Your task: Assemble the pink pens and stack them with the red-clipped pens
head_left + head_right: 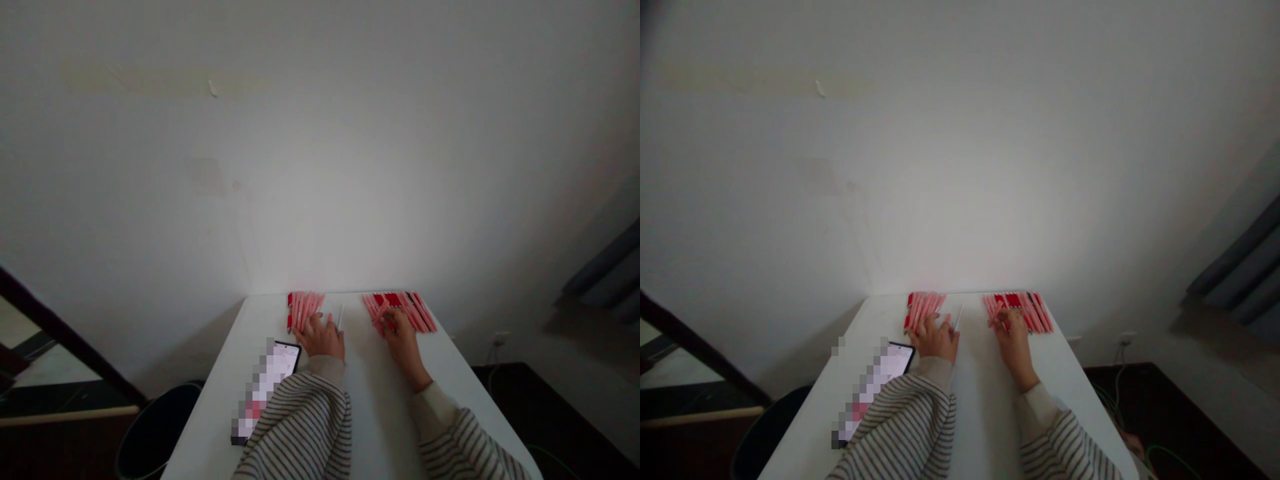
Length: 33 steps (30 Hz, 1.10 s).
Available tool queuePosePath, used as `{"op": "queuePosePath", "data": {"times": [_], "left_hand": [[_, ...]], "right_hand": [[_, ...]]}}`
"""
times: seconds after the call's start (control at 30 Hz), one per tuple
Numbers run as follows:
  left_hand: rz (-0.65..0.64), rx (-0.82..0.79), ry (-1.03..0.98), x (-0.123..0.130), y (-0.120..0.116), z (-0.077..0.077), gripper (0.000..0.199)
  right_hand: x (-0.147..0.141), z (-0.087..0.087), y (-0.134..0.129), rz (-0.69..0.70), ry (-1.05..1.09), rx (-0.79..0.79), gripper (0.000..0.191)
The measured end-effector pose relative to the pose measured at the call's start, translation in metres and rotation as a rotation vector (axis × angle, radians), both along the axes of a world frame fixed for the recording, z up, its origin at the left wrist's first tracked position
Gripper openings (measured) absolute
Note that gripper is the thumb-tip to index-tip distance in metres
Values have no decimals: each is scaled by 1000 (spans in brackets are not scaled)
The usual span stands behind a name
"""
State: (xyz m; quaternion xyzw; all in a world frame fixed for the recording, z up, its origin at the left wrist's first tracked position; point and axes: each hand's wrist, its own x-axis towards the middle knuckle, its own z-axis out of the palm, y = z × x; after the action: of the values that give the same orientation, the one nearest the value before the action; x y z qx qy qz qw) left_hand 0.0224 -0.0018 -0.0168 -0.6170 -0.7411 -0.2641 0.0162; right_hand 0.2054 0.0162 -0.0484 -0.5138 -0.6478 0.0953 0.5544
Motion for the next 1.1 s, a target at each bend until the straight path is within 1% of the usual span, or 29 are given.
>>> {"op": "queuePosePath", "data": {"times": [0.17, 0.23, 0.37, 0.47, 0.73, 0.83, 0.93, 1.1], "left_hand": [[21, -23, -13, 1, -1, 3, 19], [39, -34, -13, 1, -1, 4, 18], [57, -26, 3, 1, 0, 3, 14], [56, -23, 14, 1, 0, 3, 17], [47, -9, 5, 1, 0, 2, 18], [45, -15, 4, 1, 0, 1, 18], [54, -17, 2, 2, 0, 1, 16], [62, -14, -3, 2, 1, 0, 16]], "right_hand": [[-7, 4, -6, -41, -286, -29, 19], [-8, 7, -7, -48, -325, -15, 17], [-4, 10, -7, -47, -288, 5, 17], [-2, 10, -5, -57, -252, -2, 18], [-9, 10, -10, -68, -375, -27, 16], [-8, 7, -10, -77, -365, -44, 18], [-7, 3, -8, -88, -343, -56, 24], [-8, -2, -4, -130, -314, -21, 20]]}}
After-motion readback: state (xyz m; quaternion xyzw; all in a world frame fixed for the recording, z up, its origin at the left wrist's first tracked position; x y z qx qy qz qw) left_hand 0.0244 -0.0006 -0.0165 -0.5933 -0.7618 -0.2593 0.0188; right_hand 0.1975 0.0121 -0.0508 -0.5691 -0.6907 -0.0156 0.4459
